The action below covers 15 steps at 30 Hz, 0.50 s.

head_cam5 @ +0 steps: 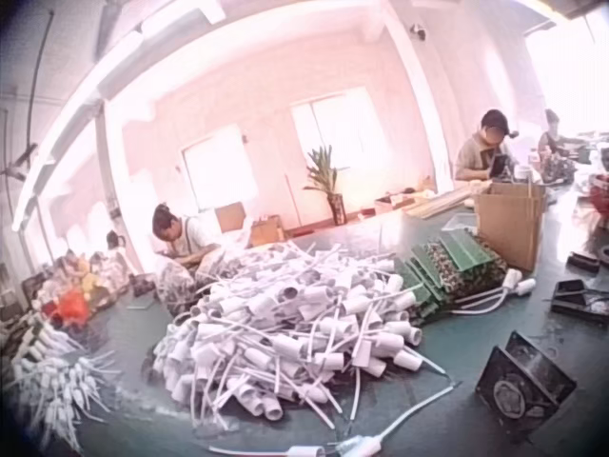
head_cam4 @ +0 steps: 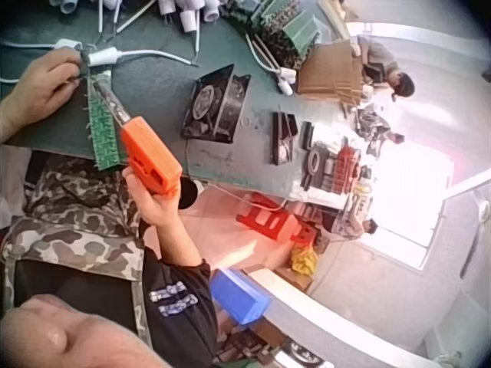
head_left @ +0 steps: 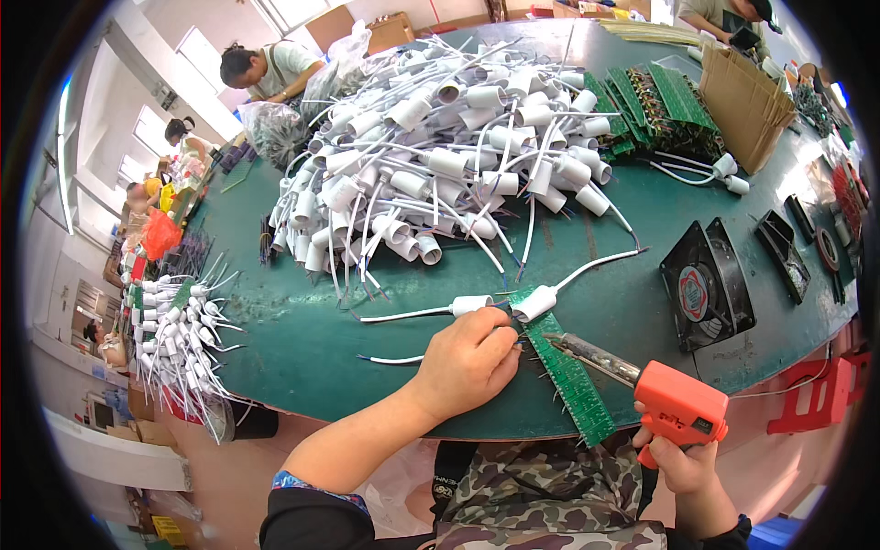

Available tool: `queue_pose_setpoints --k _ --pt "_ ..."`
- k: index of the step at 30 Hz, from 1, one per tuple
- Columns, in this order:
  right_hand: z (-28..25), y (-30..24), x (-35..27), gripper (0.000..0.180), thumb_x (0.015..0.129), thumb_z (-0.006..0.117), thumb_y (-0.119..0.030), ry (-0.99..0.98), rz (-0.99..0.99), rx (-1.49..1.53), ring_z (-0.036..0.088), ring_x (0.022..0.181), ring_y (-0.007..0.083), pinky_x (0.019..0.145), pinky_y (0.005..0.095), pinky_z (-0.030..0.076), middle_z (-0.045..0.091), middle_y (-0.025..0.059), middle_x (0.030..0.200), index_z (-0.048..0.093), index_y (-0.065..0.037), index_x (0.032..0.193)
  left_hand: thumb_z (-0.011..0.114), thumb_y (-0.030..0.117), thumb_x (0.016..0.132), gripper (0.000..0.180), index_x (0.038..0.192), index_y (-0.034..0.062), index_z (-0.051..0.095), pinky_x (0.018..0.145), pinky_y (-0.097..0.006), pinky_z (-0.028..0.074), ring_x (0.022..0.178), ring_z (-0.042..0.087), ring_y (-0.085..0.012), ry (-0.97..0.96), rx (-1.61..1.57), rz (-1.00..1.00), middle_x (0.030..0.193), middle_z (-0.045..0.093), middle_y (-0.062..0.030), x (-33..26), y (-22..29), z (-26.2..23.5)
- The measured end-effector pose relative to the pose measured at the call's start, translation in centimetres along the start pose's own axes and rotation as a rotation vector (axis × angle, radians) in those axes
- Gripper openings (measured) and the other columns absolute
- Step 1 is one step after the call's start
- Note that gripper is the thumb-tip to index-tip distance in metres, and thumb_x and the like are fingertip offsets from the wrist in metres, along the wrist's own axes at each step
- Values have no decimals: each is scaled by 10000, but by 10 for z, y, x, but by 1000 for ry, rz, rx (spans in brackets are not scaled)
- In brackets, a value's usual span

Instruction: The person solders wires from light sockets onto a green circuit board using a soldering iron.

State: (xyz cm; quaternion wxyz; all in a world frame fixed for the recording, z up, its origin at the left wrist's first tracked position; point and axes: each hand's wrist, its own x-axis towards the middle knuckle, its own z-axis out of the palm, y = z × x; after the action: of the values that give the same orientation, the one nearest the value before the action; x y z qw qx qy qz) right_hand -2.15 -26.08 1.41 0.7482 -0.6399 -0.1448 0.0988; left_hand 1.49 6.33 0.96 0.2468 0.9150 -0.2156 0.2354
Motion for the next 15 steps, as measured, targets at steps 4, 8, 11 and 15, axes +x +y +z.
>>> queue_pose_setpoints --k 4,8,11,15 --pt "2 -1 5 384 861 659 -67 6 -9 4 652 681 136 616 280 537 724 111 888 600 77 1212 740 34 755 177 902 46 643 654 -386 551 792 656 -294 17 -6 -7 961 641 -97 0 -1 3" --pt "3 -3 8 408 863 641 -60 -3 51 23 641 660 118 573 254 528 721 121 930 585 79 1242 748 29 744 194 906 42 644 659 -383 552 792 657 -293 -5 34 20 970 645 -99 -3 -3 4" --pt "-1 0 7 420 868 650 -59 -21 62 27 640 664 112 570 252 530 718 133 963 575 78 1257 752 22 730 207 907 43 646 666 -383 550 799 652 -292 17 52 38 969 642 -97 -2 -3 5" --pt "6 -3 13 415 867 663 -37 1 87 65 656 706 122 617 272 551 719 128 970 576 67 1259 755 12 696 226 892 42 646 725 -394 536 852 632 -297 79 127 113 980 620 -92 0 -4 9"
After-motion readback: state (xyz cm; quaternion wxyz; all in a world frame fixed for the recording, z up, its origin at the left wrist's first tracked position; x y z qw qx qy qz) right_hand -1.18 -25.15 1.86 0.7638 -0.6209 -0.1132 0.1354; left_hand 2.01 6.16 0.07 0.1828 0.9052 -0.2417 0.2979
